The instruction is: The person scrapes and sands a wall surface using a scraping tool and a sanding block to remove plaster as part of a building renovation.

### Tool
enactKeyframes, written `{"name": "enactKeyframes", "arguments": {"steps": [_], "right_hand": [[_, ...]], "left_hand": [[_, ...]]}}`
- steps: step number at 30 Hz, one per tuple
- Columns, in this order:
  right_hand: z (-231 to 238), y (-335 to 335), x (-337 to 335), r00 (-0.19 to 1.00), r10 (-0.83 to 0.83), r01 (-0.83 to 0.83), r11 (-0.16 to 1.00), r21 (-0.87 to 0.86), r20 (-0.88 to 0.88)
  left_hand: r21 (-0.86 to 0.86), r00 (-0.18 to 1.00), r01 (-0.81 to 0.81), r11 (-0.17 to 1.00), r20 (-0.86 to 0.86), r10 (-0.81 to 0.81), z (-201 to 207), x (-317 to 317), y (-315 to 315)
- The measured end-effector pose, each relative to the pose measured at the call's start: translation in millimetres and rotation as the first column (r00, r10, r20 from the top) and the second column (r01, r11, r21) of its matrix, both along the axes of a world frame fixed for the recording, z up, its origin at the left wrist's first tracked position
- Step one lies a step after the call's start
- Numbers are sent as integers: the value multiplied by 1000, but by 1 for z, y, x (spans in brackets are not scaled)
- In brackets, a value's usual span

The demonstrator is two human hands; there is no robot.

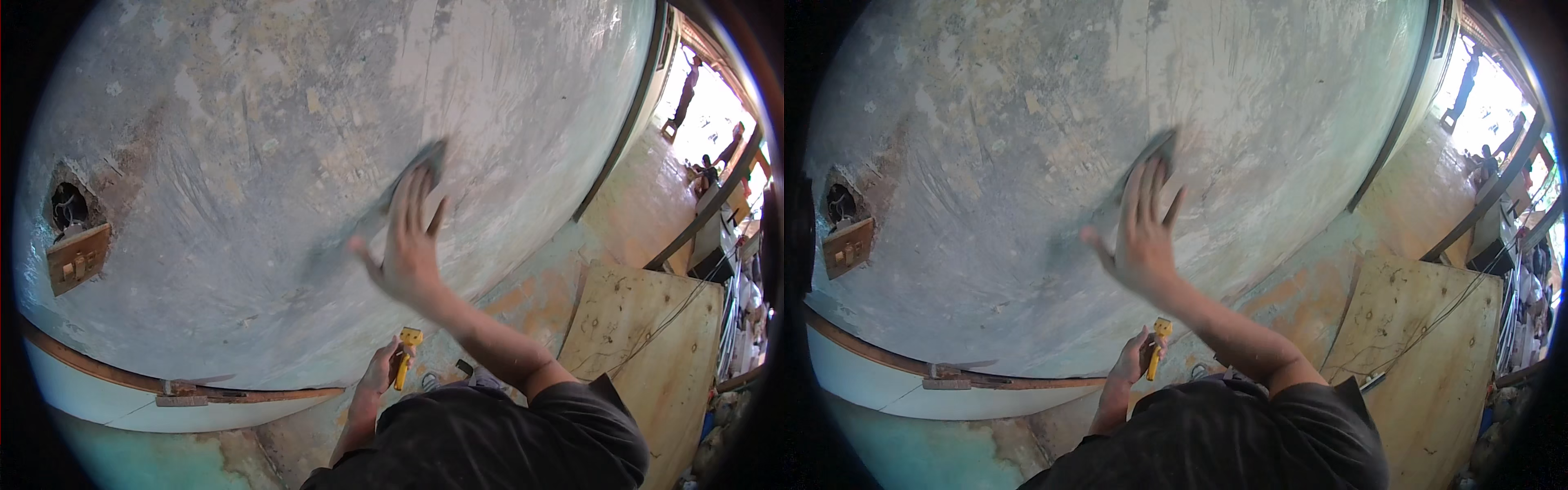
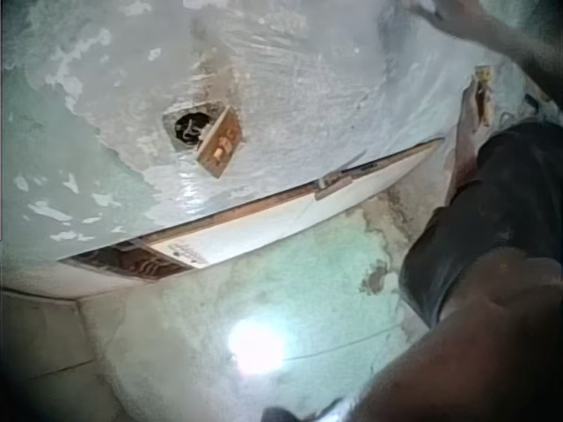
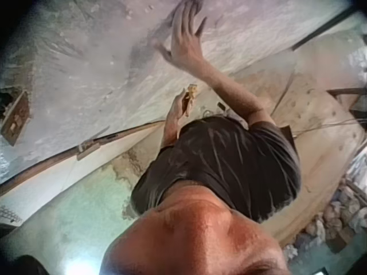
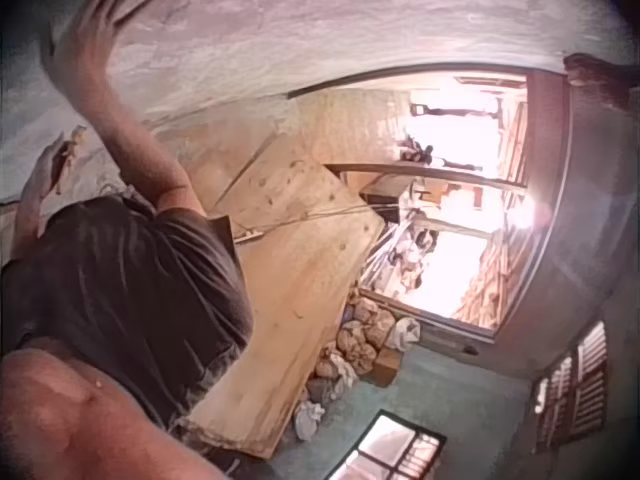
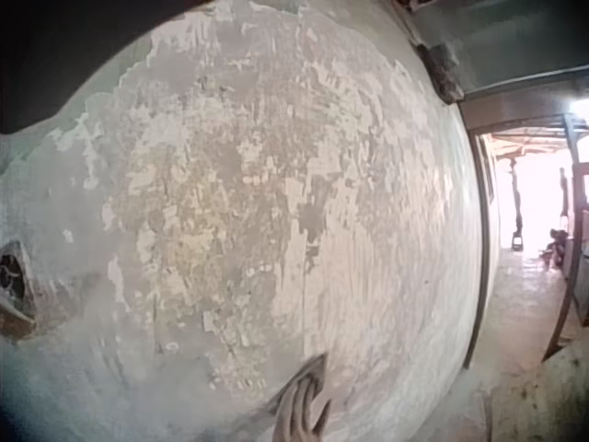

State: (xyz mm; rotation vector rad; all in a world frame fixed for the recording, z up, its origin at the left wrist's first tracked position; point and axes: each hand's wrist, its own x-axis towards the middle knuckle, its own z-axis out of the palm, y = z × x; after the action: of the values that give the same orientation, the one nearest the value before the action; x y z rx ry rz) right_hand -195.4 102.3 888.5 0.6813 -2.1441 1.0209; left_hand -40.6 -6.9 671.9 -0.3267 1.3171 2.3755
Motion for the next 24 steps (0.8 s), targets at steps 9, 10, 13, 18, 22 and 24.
{"name": "enactKeyframes", "arguments": {"steps": [9,10,13,18,22,24], "right_hand": [[-11,2,13,996,57,-69,978,199,66],[-11,3,15,997,50,-61,974,217,55],[-4,0,16,997,41,-49,991,127,65],[9,11,-1,999,-21,19,996,85,30],[-17,-4,27,987,103,-121,981,150,120],[-18,-4,19,988,69,-96,974,203,138]], "left_hand": [[66,999,-47,997,6,47,-4,4,7],[73,998,-59,996,22,57,-4,10,8],[73,999,-39,997,-9,40,-4,3,5],[94,997,-69,993,-9,70,-7,11,5],[96,996,-81,992,40,78,-9,17,10],[70,996,-67,995,66,63,-6,8,9]]}}
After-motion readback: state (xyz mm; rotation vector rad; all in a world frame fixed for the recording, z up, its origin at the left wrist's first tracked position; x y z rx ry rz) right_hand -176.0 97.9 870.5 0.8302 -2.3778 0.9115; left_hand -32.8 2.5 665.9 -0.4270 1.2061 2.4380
